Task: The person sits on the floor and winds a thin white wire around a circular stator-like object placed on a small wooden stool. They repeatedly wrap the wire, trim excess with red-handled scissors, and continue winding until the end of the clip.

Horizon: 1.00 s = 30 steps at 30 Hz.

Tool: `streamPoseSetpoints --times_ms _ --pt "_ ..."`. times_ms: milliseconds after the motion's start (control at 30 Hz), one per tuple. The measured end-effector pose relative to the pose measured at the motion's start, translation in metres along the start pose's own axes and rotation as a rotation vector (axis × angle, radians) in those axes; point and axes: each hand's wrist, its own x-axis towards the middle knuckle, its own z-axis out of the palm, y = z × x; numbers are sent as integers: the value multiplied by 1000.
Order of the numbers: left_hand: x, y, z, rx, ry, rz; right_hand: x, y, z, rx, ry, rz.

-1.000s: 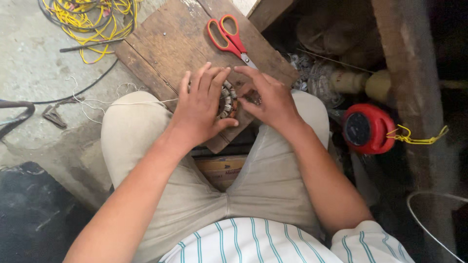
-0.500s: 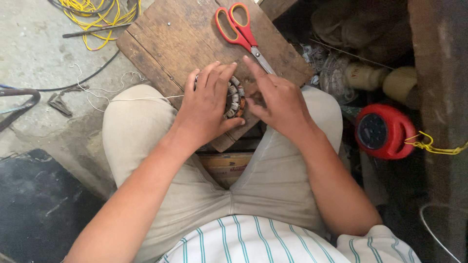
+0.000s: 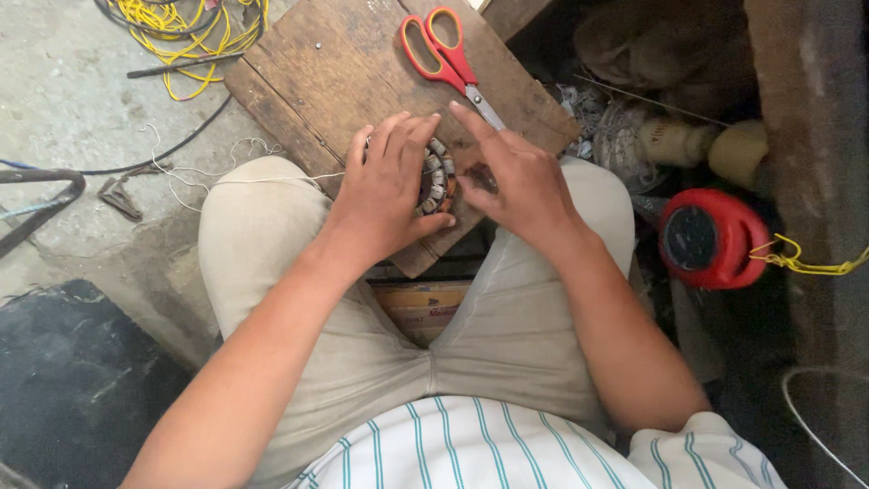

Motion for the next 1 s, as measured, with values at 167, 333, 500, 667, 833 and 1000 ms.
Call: streamPoseSetpoints --times_ms 167,333,500,667,833,1000 --pt "1 -1 2 -4 -9 -10 0 1 -1 20 -19 4" --pt "1 -1 2 -25 -4 -15 0 -2 0 -80 17 -50" --pt "0 0 3 -22 -5 -21 -2 -4 2 -86 12 -35" --pt "1 0 3 -19 6 -11 -3 -3 2 -99 27 -69" --pt "2 0 1 -10 1 -6 -3 0 5 -112 57 -64" --pt "2 1 1 -2 -12 -2 -3 4 5 -81 63 -109"
